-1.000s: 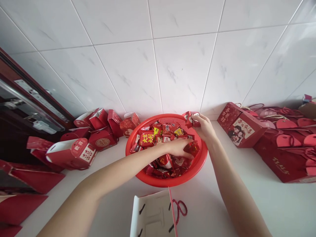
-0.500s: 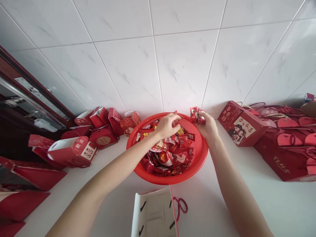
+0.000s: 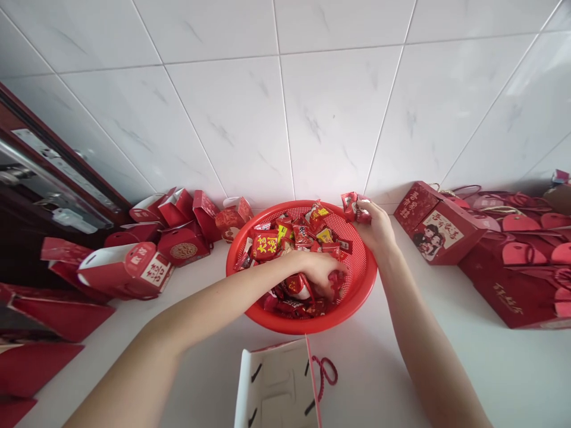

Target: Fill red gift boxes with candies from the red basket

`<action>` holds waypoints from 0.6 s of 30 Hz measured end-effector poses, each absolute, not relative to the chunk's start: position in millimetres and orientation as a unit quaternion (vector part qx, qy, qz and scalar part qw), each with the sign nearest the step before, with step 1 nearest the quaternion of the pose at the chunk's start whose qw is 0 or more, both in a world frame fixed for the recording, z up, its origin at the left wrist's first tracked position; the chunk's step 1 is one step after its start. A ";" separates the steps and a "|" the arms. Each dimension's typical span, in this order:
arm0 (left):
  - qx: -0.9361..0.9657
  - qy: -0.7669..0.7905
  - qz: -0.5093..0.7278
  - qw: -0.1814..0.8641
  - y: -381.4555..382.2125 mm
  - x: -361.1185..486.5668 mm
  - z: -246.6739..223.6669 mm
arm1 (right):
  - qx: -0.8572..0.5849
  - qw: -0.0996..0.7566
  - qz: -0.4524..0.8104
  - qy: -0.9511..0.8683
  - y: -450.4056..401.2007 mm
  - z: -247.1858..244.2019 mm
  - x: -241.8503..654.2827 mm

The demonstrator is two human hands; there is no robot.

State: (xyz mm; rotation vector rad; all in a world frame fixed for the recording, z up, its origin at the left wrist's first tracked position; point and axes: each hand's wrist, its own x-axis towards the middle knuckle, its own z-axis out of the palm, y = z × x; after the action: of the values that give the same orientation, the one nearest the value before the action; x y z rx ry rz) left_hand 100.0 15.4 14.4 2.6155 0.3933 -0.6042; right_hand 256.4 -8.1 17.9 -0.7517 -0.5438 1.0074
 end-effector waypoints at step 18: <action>0.907 0.315 0.135 0.245 70.8 69.3 31.2 | -0.348 0.772 0.458 -0.270 -5.9 15.5 257.7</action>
State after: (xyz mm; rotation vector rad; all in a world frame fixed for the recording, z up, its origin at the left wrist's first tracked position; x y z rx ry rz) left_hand 69.3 70.8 31.2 2.4758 0.8597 0.3693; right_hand 257.7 -5.9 15.5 -0.7553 -0.5861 0.9938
